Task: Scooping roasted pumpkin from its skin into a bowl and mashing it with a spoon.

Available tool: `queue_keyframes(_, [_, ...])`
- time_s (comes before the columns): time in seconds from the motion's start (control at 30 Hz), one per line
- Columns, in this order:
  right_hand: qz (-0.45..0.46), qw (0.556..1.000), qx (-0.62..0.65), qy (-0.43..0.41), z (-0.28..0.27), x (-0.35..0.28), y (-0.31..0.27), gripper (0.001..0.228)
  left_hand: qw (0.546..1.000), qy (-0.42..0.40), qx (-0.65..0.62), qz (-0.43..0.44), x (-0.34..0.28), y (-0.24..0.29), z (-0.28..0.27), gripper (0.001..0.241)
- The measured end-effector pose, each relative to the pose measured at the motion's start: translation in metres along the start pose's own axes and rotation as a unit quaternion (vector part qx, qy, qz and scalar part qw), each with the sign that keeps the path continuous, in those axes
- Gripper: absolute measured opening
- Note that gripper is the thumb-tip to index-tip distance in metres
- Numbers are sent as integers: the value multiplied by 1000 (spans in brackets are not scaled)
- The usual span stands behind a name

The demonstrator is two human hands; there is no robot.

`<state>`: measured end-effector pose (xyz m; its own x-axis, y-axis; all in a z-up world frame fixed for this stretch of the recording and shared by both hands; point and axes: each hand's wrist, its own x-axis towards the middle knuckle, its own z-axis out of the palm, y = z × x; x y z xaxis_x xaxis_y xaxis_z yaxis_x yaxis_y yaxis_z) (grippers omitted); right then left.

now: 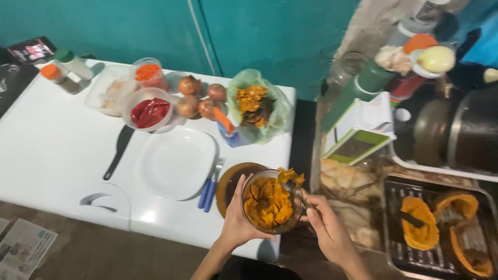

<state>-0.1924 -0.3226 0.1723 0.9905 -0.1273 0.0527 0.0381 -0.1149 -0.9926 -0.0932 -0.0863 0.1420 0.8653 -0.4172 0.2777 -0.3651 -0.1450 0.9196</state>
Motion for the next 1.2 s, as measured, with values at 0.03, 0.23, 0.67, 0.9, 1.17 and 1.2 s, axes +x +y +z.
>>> queue_keyframes(0.03, [-1,1000,1,-3,6,4,-6,29,1000,3,1,0,-3,-4,-10,156])
queue_keyframes(0.23, [-113,935,-335,-33,38,46,-71,22,993,46,57,89,10,-26,-84,132])
queue_keyframes(0.67, [-199,736,-646,-27,156,86,-95,33,961,4,132,244,43,-57,-165,96])
queue_keyframes(0.9, [-173,830,-522,90,145,65,-150,13,961,51,95,254,56,-41,-158,99])
queue_keyframes(1.17, [-110,847,-519,1,140,73,-138,13,957,74,119,253,51,-47,-138,92])
queue_keyframes(1.2, [-81,863,-499,11,138,75,-146,14,957,81,119,253,54,-41,-137,93])
